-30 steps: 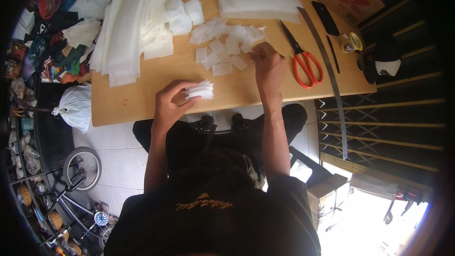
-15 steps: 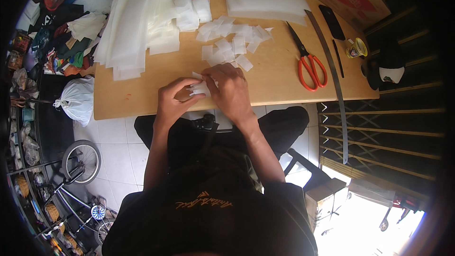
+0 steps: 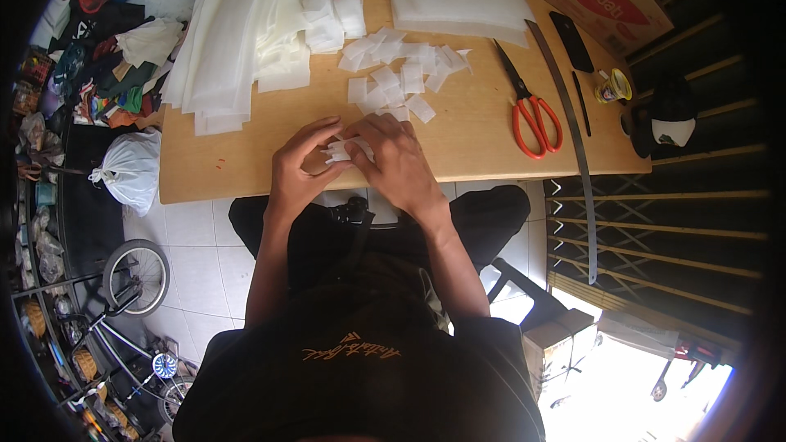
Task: The person folds small white foam strips and gathers them into a stack on a table.
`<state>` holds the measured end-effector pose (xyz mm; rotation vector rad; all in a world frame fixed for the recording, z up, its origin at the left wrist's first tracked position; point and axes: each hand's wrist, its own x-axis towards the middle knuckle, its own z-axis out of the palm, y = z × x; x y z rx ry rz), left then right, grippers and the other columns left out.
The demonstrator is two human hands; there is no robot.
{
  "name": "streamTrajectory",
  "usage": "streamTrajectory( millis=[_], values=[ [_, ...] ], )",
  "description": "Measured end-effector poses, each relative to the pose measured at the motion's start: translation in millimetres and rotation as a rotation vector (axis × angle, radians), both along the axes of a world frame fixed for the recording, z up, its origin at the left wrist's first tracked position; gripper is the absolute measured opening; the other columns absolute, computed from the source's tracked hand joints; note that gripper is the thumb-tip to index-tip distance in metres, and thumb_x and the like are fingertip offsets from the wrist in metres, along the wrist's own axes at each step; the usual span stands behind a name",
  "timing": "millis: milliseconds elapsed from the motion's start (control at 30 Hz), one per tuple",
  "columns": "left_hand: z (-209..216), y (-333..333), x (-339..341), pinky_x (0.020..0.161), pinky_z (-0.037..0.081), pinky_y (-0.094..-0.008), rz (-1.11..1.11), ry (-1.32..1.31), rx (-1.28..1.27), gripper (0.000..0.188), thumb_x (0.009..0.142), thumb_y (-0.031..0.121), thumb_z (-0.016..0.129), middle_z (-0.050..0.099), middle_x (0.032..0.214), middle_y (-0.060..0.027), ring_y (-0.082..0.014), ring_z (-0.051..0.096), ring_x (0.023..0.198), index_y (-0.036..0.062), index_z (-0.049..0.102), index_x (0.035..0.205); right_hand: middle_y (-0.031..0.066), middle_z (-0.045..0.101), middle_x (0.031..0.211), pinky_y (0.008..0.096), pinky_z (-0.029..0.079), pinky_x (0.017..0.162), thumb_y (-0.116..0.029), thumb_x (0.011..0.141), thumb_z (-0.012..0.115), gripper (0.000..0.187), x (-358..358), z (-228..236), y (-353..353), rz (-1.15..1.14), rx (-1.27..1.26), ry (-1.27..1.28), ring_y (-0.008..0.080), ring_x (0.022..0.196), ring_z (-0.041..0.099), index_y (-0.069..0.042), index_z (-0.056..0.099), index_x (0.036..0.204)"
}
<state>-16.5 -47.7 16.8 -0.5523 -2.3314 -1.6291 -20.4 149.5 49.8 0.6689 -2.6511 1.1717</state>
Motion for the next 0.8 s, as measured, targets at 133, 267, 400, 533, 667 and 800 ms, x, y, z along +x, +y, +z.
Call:
streamTrajectory(
  millis=[133,267,400,533,667,800],
  values=[
    [-5,-5,-2,0.094,0.060,-0.0365,-0.028,0.061,-0.086,0.047,0.076,-0.003,0.087,0.071,0.138,-0.0145,-0.0249,0.073,0.111,0.0019,0.074,0.122,0.0109,0.072,0.113,0.0454,0.046,0.103,-0.023,0.090,0.082,0.034,4,-2,1,0.004,0.039,0.041,0.0349,0.109,0.066,-0.005,0.072,0.117],
    [4,-1,3,0.092,0.058,-0.0401,0.025,0.077,-0.182,0.041,0.077,0.003,0.088,0.073,0.122,-0.0129,-0.0289,0.069,0.109,0.0026,0.074,0.115,0.0106,0.073,0.112,0.0442,0.045,0.100,-0.019,0.089,0.080,0.032,4,-4,7,0.032,-0.009,-0.015,0.0319,0.110,0.065,-0.007,0.072,0.118],
    [-1,-2,4,0.088,0.055,-0.0433,0.025,0.006,-0.164,0.036,0.080,0.010,0.089,0.071,0.105,-0.0108,-0.0307,0.064,0.106,0.0046,0.072,0.111,0.0075,0.075,0.109,0.0435,0.045,0.096,-0.021,0.090,0.080,0.029,0,-3,11,-0.024,-0.031,0.030,0.0300,0.106,0.067,-0.008,0.073,0.115],
    [-2,-2,1,0.088,0.054,-0.0433,-0.006,-0.033,-0.148,0.037,0.079,0.011,0.090,0.071,0.102,-0.0103,-0.0311,0.065,0.103,0.0070,0.072,0.112,0.0058,0.076,0.105,0.0428,0.045,0.092,-0.024,0.092,0.080,0.023,-36,-3,10,-0.219,0.044,0.214,0.0286,0.102,0.067,-0.008,0.075,0.107],
    [2,-4,1,0.088,0.054,-0.0436,-0.019,-0.053,-0.147,0.036,0.080,0.013,0.089,0.072,0.101,-0.0100,-0.0310,0.065,0.102,0.0080,0.072,0.112,0.0102,0.077,0.105,0.0460,0.047,0.092,-0.030,0.090,0.082,0.026,-79,-8,-4,-0.354,0.327,0.188,0.0288,0.102,0.070,-0.008,0.079,0.103],
    [-4,-2,2,0.090,0.053,-0.0428,0.001,-0.043,-0.124,0.036,0.081,0.014,0.089,0.072,0.101,-0.0095,-0.0307,0.065,0.101,0.0082,0.072,0.112,0.0127,0.073,0.104,0.0524,0.047,0.095,-0.035,0.086,0.085,0.030,-88,-14,-13,-0.351,0.419,0.199,0.0308,0.108,0.067,-0.007,0.078,0.097]
  ],
)
